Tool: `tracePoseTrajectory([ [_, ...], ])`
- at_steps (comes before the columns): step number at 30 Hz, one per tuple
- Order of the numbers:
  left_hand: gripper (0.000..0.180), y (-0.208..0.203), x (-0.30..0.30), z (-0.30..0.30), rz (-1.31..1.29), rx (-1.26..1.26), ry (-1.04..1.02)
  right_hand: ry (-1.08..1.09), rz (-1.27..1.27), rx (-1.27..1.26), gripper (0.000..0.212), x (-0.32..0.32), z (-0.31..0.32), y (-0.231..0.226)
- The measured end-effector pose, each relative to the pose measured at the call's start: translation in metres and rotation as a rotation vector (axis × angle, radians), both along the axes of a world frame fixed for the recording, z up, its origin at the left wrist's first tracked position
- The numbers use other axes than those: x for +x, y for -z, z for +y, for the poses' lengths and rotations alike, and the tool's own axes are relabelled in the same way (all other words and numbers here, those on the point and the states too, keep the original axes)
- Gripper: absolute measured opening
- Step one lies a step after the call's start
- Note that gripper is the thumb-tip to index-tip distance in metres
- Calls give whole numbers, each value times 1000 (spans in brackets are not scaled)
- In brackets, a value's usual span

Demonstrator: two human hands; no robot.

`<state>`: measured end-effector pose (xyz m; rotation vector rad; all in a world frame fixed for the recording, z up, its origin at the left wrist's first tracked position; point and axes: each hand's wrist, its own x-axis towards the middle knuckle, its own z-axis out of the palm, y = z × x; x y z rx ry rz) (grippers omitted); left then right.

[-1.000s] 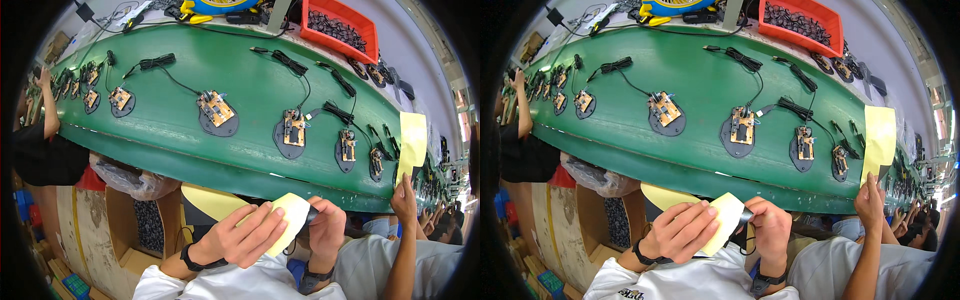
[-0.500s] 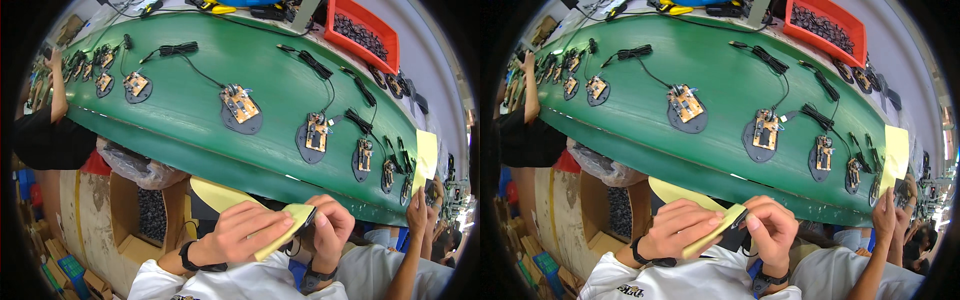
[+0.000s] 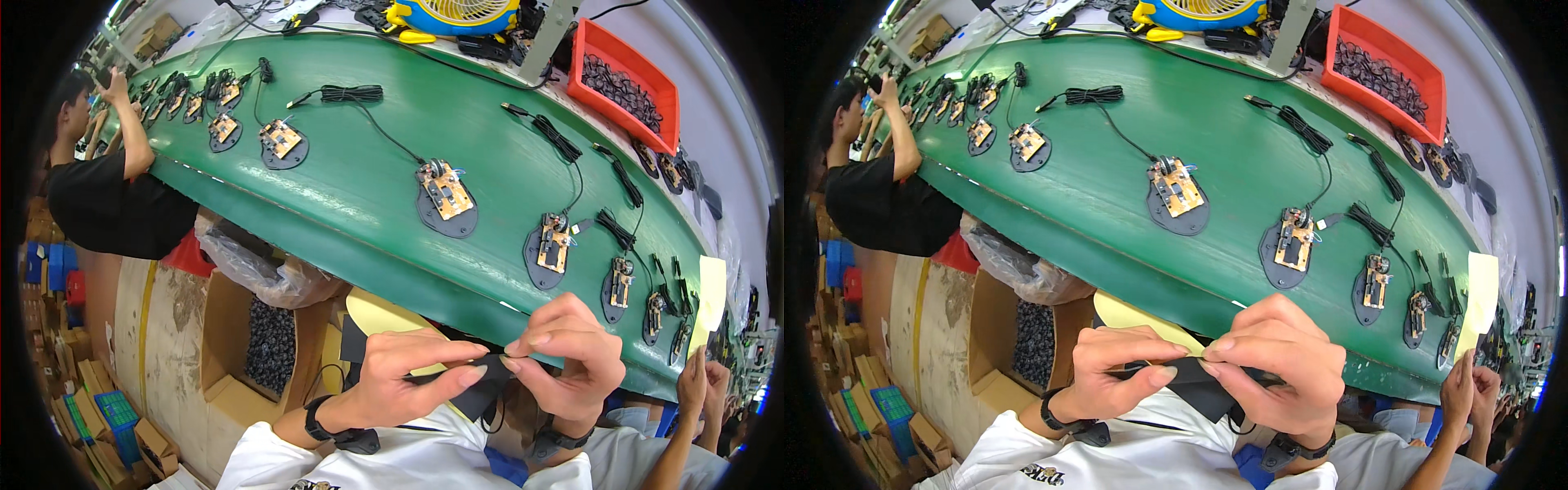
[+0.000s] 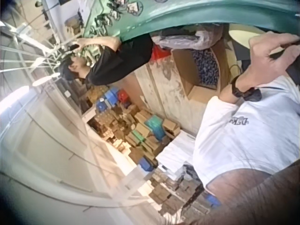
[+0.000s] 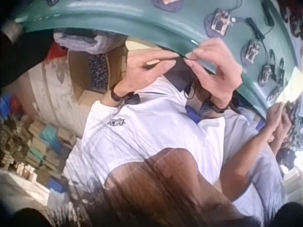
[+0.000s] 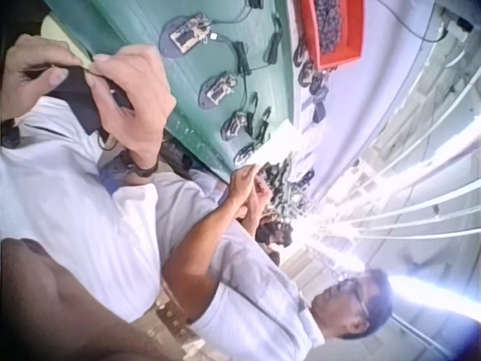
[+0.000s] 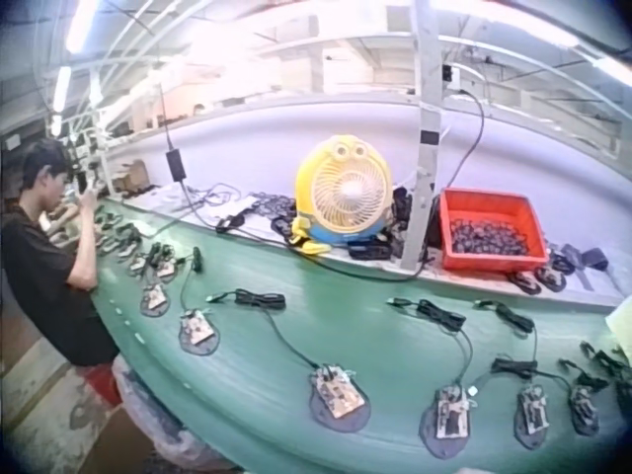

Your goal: Assembling computer mouse components by applying adhesive tape and mounting circuit boards to the base.

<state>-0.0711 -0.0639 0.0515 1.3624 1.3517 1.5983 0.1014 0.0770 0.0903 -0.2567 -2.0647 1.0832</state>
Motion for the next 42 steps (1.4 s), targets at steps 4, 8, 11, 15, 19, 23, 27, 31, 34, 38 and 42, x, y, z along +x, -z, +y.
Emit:
tracePoseTrajectory([
  [4, 13, -2, -4, 0, 17, -65, -16, 31, -6, -7, 32, -5, -2, -6],
  [8, 12, -4, -8, 0, -66, -146, -39, -36, -20, 142, 37, 0, 1, -4],
  [11, 14, -2, -13, 1, -203, -186, -35, -13, 53, 110, 29, -6, -1, -1],
  [15, 16, -2, -16, 3, -209, -198, -69, -2, 143, 0, 26, -8, 0, 9],
  [19, 22, -3, -16, 2, -419, -359, -76, -22, 189, -18, 29, -4, 0, 14],
  [23, 35, -3, -22, -6, -417, -320, 22, 26, 289, -194, 36, -11, -3, 32],
  [27, 44, 5, -33, -7, -220, -240, 85, 6, 455, -381, 36, -17, -6, 43],
  [31, 44, 10, -43, -14, -335, -340, 9, 83, 647, -627, 39, -17, 12, 37],
  [34, 46, 6, -50, -16, -12, -222, 73, 288, 395, -541, 68, -28, 32, 32],
  [38, 44, 19, -42, 9, 208, 74, 116, 181, -46, -117, 87, -87, 66, 34],
  [42, 45, 29, -51, 32, 422, 113, 72, 161, -456, 109, 90, -115, 81, 44],
])
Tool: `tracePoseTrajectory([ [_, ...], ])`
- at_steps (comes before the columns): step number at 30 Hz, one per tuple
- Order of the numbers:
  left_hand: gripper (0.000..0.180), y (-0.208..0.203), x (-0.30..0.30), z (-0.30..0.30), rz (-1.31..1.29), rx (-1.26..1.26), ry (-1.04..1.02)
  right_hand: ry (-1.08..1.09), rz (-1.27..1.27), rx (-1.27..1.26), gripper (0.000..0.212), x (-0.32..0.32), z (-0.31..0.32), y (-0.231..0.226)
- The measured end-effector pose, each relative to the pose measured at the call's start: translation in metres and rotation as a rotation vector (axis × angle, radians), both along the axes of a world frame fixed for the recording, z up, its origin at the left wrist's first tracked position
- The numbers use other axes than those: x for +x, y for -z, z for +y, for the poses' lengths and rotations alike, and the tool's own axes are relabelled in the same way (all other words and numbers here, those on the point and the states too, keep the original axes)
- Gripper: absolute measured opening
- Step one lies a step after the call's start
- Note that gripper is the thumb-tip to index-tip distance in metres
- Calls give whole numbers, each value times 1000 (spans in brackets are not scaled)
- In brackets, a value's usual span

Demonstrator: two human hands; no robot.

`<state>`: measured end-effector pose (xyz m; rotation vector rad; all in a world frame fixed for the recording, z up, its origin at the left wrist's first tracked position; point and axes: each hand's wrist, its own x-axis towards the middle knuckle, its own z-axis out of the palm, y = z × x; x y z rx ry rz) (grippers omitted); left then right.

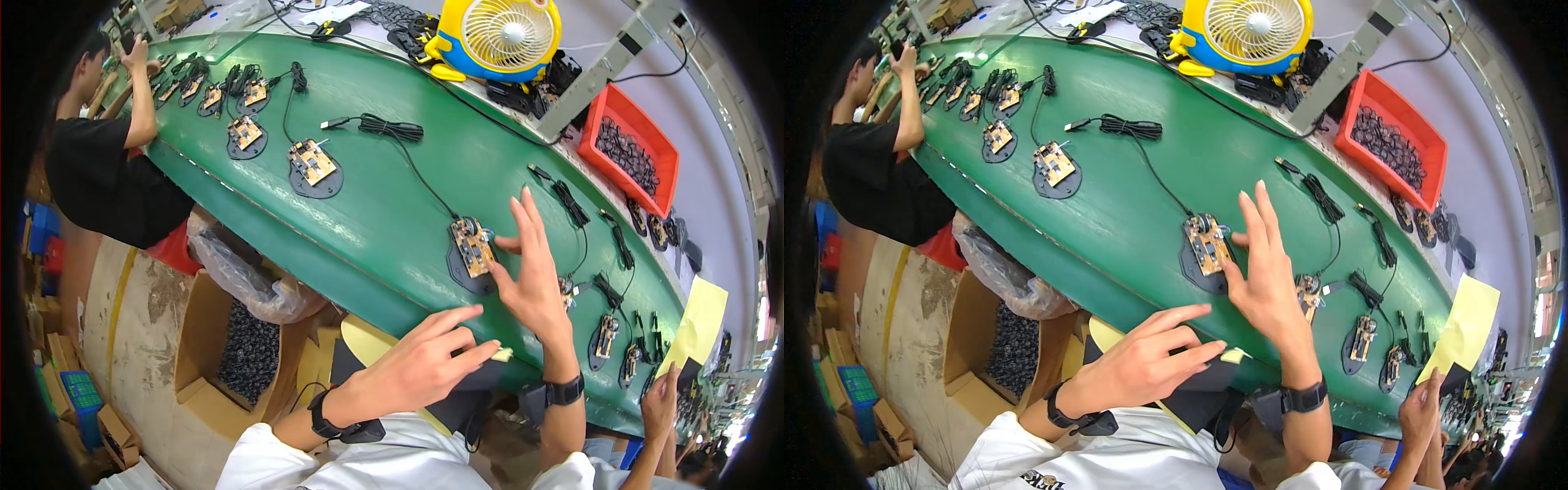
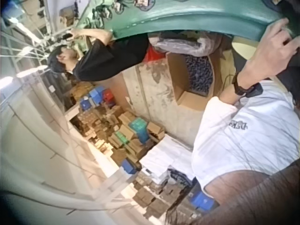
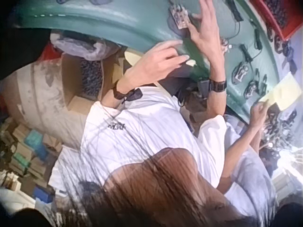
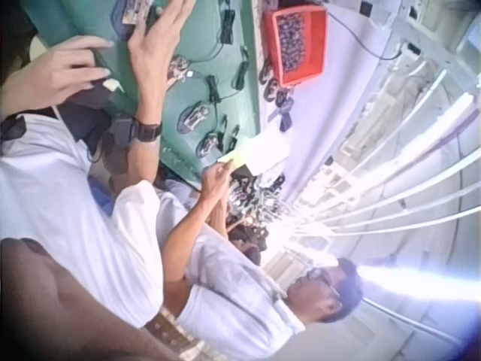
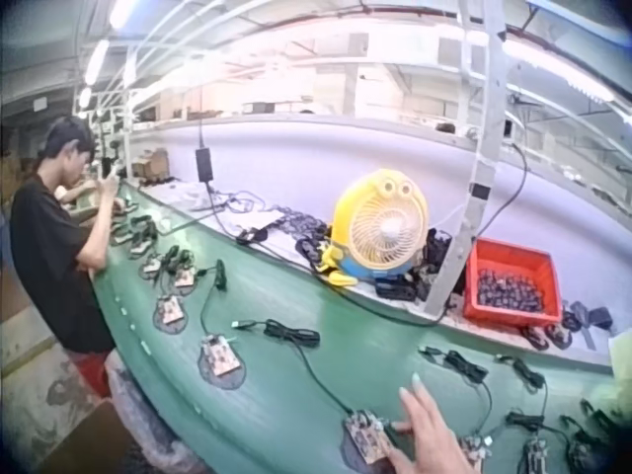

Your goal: Assembling computer mouse components by applying adhesive tape and mounting circuit boards to the base.

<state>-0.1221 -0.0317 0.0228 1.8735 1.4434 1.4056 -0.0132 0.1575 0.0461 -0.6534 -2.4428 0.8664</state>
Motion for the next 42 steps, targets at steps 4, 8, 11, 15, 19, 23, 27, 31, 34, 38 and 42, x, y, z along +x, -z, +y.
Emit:
tracePoseTrajectory([
  [4, 41, 13, -16, 7, 188, -41, -61, 27, 23, -275, 83, 3, -15, -2],
  [8, 39, 20, -29, 3, 209, -79, -59, 40, 120, -201, 72, 2, -7, -1],
  [11, 37, 19, -34, 0, 226, -58, -84, 128, 372, -578, 53, -2, -8, -2],
  [15, 36, 23, -32, 1, 300, -8, -130, 127, 246, -829, 50, -9, -19, 3],
  [19, 36, 20, -34, 3, 297, -18, -114, 198, 227, -870, 49, -16, -24, 13],
  [23, 35, 21, -33, 6, 310, 0, -112, 241, 219, -892, 48, -18, -25, 20],
  [27, 35, 21, -36, 6, 303, 16, -100, 266, 208, -901, 47, -18, -26, 20],
  [31, 36, 23, -37, 6, 306, 19, -102, 268, 220, -904, 47, -20, -25, 26],
  [34, 35, 23, -38, 7, 302, 24, -107, 279, 228, -904, 47, -21, -25, 25],
  [38, 34, 25, -38, 8, 297, 37, -113, 262, 203, -918, 48, -18, -23, 24],
  [42, 33, 25, -38, 8, 297, 35, -111, 254, 212, -933, 49, -16, -22, 27],
])
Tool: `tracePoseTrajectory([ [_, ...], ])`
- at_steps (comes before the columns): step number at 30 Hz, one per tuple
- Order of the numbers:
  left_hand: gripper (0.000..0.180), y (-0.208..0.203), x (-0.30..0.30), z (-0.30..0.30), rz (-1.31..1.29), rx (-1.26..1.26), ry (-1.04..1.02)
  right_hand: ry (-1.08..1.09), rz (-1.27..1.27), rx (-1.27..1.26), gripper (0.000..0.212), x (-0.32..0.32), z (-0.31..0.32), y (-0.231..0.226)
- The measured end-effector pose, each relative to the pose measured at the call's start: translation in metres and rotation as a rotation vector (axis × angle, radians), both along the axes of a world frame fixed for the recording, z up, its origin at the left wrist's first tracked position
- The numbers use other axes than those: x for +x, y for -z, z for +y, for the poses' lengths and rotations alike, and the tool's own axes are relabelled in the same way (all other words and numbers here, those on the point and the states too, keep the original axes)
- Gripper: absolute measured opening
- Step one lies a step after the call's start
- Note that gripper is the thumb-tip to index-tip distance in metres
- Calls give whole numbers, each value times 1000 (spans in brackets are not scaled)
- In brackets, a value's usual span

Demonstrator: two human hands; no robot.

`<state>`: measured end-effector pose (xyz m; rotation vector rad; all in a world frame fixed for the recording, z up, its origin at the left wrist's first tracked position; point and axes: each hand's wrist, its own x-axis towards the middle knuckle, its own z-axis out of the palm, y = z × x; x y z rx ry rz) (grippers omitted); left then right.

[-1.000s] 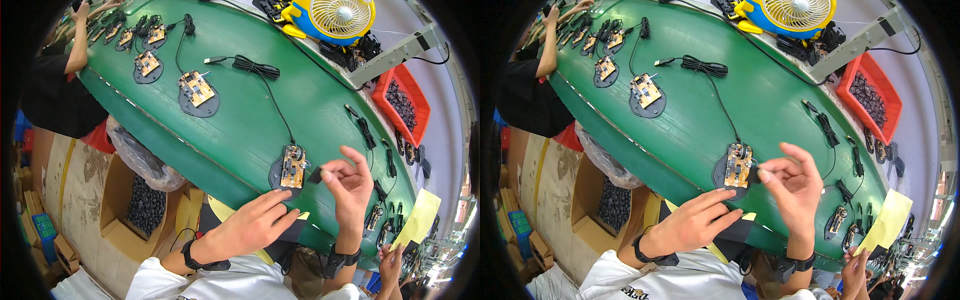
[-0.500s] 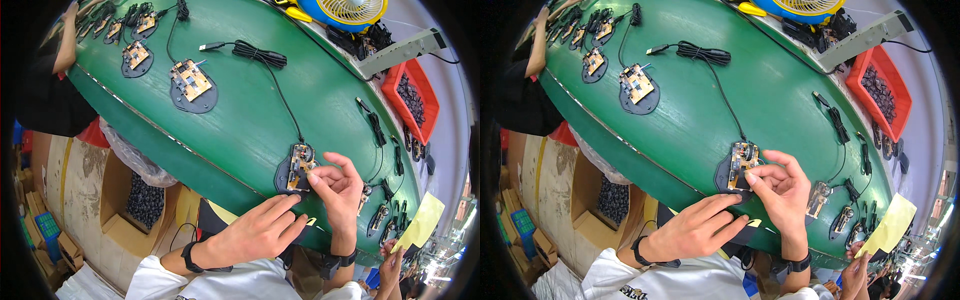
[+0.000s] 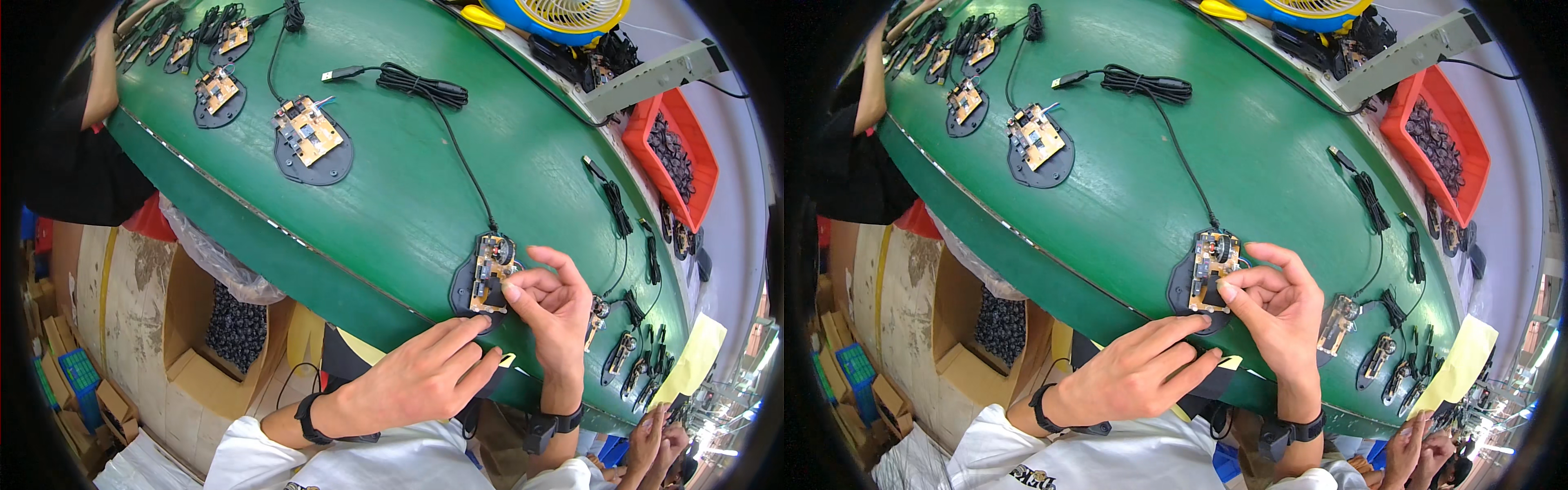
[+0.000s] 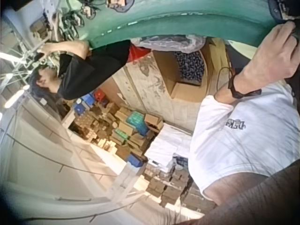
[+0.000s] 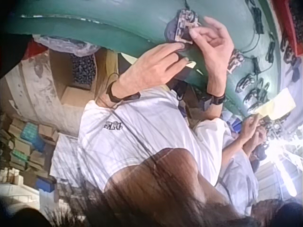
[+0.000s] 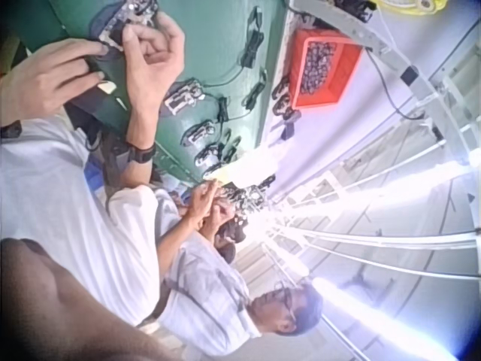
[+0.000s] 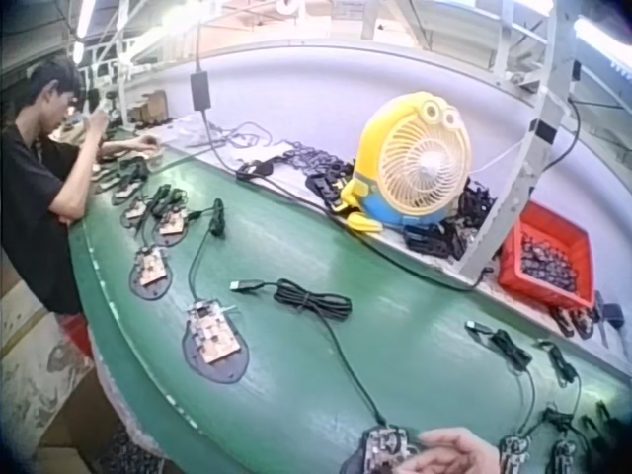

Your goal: Assembling computer mouse components by applying adhesive tape and mounting circuit boards to the base.

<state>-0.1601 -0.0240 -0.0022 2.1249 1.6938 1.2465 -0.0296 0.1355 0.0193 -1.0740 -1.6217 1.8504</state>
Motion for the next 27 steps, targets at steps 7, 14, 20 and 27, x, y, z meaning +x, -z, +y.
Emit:
tracePoseTrajectory([
  [7, 32, -1, 0, 2, -4, -3, 11, -7, -2, 1, 48, 2, 0, 3],
  [14, 29, -8, -2, 6, 15, -49, 17, 8, 1, 16, 48, 0, -2, 4],
  [20, 26, -10, -4, 9, -5, -92, 23, 50, -50, 174, 46, 0, -9, 8],
  [27, 24, -12, -8, 9, 15, -120, 41, 49, -172, 540, 39, -2, -14, 13],
])
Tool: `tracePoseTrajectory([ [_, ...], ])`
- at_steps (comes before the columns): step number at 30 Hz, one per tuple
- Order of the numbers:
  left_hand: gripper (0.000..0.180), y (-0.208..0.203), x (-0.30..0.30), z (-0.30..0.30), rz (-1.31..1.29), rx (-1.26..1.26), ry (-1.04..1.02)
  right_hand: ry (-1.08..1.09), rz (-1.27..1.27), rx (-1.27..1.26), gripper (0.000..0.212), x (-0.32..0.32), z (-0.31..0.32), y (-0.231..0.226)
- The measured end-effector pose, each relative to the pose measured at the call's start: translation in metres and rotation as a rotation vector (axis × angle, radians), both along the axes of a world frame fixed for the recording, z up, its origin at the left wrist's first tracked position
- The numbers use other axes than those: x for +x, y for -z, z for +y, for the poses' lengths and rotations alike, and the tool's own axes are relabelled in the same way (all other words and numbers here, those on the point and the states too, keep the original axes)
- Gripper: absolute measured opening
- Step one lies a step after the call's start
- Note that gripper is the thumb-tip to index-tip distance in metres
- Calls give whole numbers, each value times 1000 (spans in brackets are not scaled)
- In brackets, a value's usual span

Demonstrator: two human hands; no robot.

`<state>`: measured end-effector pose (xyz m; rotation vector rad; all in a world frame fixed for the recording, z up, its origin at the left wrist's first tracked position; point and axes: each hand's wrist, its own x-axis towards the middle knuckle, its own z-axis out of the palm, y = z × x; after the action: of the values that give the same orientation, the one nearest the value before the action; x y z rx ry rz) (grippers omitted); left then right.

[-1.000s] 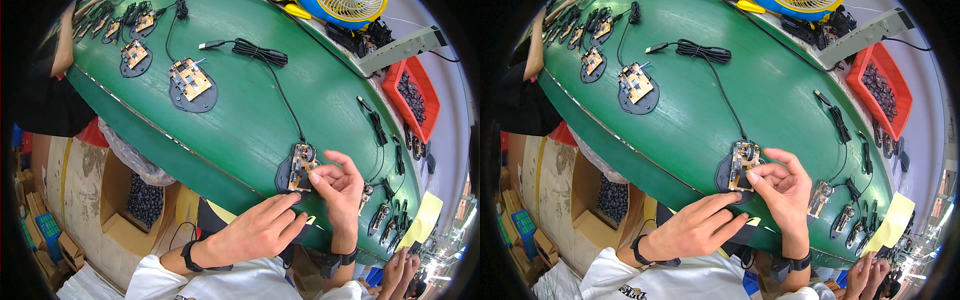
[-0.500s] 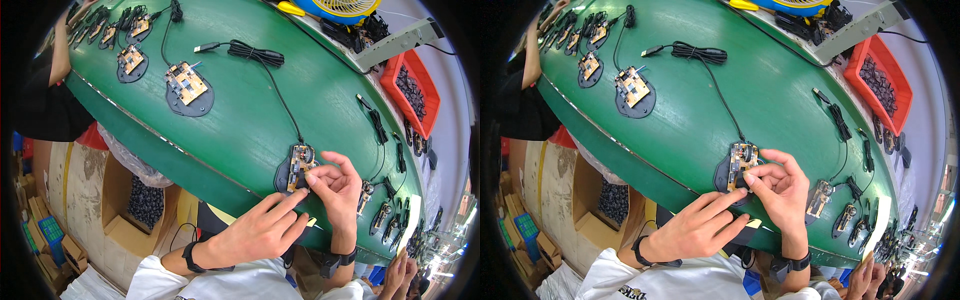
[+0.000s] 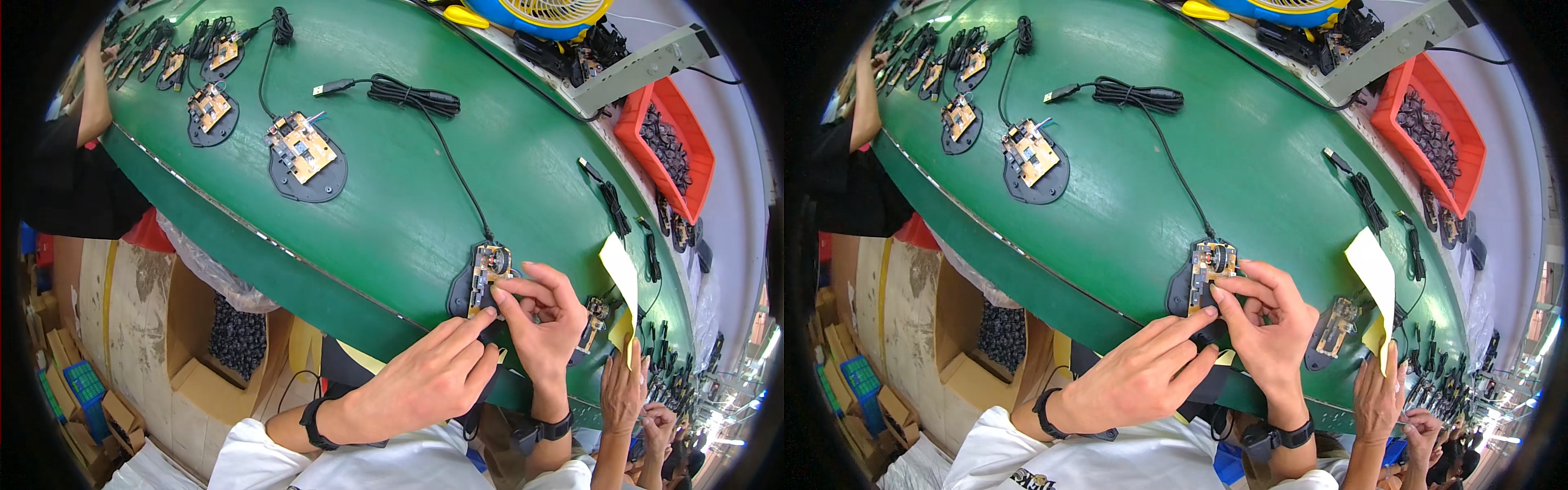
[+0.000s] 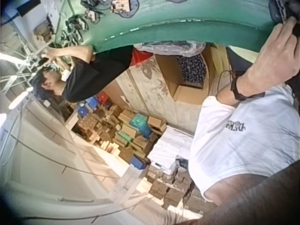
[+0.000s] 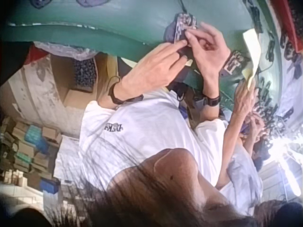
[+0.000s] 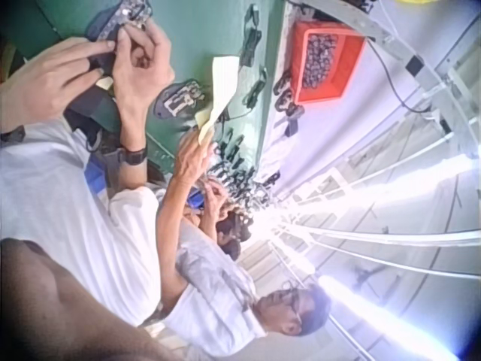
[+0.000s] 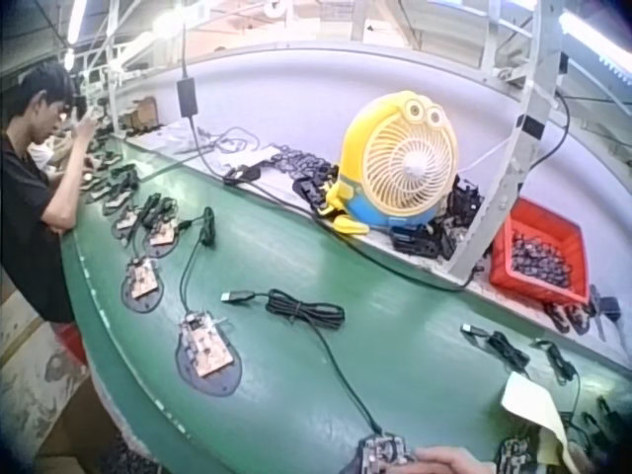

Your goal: Assembling computer mouse components by applying adhesive tape and mounting circuit boards to the base.

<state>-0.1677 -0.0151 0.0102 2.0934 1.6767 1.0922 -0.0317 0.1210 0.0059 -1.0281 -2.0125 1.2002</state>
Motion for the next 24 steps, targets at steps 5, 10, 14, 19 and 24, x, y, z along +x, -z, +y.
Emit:
tracePoseTrajectory([
  [5, 24, 0, -3, 0, -25, -5, 16, 12, -4, 67, 61, -8, -1, -8],
  [10, 24, 3, -6, -1, -48, 0, 47, 17, -172, -236, 82, -18, 8, -24],
  [14, 25, 0, -5, -2, -65, 12, 57, 29, -332, -110, 83, -24, 12, -30],
  [19, 25, 0, -2, -3, -33, 22, 27, 47, -187, -104, 72, -17, 10, -13],
  [24, 28, -4, -4, -4, -22, -14, 35, 118, -48, -245, 67, -13, 1, -14],
])
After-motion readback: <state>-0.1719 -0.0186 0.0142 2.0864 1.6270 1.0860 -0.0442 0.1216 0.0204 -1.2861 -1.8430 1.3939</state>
